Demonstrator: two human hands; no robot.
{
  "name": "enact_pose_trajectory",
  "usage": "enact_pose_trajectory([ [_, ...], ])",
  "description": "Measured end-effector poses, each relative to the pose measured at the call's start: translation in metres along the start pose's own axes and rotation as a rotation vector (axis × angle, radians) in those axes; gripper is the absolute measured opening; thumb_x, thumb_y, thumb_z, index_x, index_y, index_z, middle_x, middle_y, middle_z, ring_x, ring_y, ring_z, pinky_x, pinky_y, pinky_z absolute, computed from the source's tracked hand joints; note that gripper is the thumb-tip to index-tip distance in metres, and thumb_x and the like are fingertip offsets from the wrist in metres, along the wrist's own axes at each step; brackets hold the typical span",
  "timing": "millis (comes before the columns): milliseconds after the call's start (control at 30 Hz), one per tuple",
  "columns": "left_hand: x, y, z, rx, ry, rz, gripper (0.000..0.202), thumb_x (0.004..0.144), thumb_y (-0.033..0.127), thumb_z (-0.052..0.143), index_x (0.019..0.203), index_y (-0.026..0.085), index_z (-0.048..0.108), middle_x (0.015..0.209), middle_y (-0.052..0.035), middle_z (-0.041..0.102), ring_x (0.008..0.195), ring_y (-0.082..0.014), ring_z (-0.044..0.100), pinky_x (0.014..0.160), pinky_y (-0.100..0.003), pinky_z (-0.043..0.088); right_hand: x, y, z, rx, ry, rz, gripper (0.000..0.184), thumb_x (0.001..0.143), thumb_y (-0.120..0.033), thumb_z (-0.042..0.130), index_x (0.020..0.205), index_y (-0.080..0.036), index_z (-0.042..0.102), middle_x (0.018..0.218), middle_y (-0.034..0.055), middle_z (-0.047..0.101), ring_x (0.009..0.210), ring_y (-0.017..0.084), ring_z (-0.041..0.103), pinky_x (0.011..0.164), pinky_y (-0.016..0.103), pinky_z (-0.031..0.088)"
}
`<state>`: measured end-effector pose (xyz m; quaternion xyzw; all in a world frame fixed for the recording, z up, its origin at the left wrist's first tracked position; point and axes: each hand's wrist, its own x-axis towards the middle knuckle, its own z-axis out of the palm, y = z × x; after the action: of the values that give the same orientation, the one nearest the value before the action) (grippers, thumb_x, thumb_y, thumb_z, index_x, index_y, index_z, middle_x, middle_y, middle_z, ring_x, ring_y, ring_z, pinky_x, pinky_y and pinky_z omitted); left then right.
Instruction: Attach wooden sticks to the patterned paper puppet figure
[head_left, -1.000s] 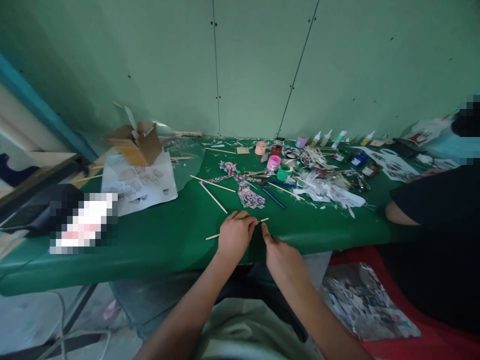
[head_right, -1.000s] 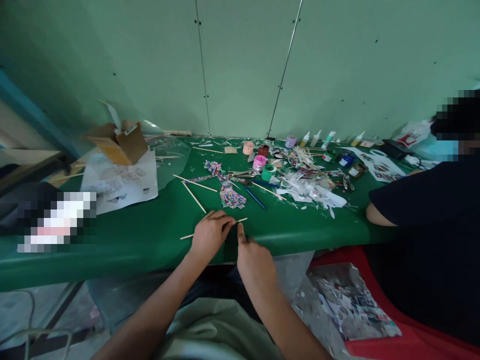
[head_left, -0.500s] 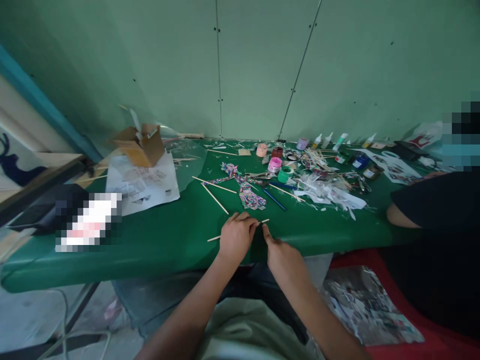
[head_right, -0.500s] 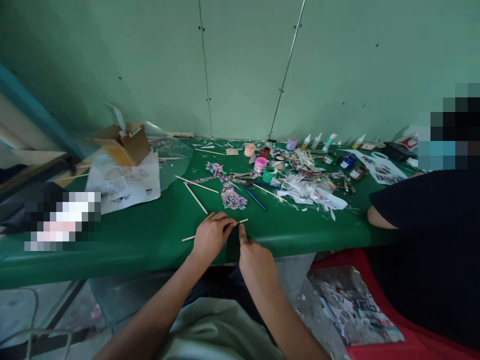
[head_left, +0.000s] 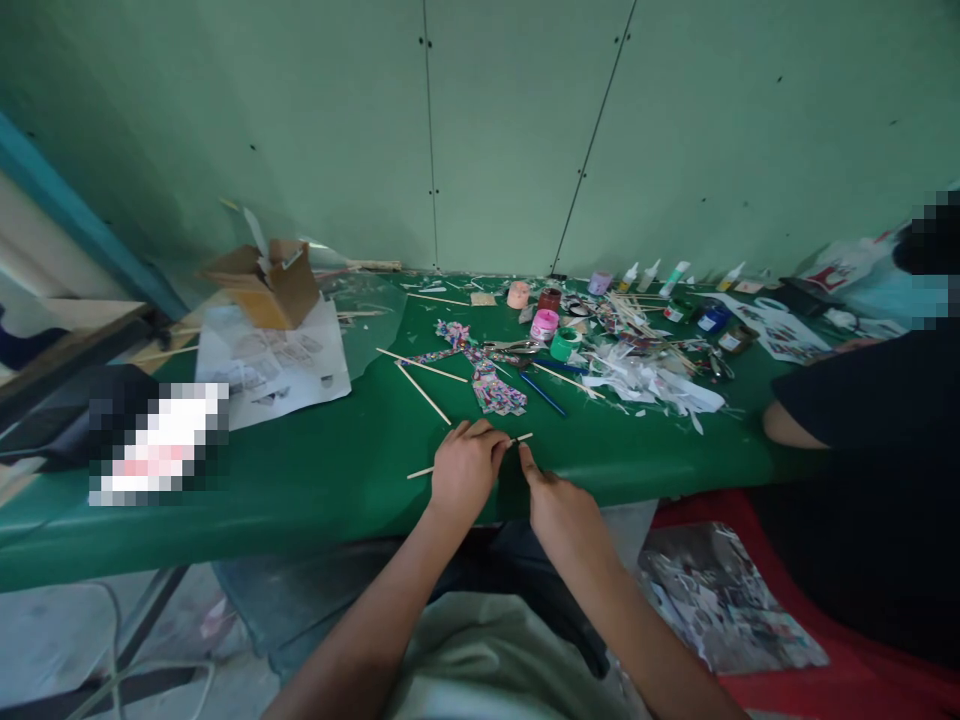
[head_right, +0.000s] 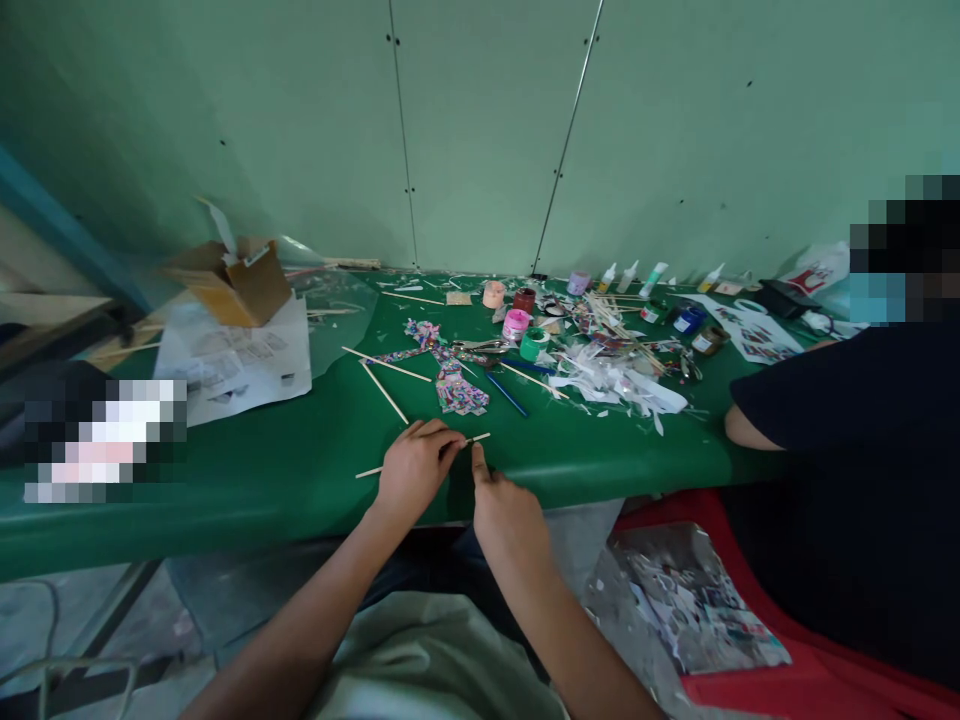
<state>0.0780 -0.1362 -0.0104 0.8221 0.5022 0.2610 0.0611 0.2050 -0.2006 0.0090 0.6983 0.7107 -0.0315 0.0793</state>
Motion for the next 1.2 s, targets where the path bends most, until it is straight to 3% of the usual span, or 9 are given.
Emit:
enact_pose_trajectory([
  [1200, 0.001, -0.001, 0.003, -0.001, 0.025, 0.018, 0.016, 0.090, 0.028, 0.054, 0.085, 0.026, 0.069, 0.086, 0.0000, 0.067, 0.082, -0.0179, 0.057, 0.079, -0.031, 0.044, 0.002, 0.006, -0.002, -0.074, -0.001, -0.075, 0.057, 0.090, -0.007, 0.032, 0.146, -0.013, 0.033, 0.093, 0.0158, 0.069, 0.071, 0.019, 0.070, 0.062, 0.025, 0.054],
])
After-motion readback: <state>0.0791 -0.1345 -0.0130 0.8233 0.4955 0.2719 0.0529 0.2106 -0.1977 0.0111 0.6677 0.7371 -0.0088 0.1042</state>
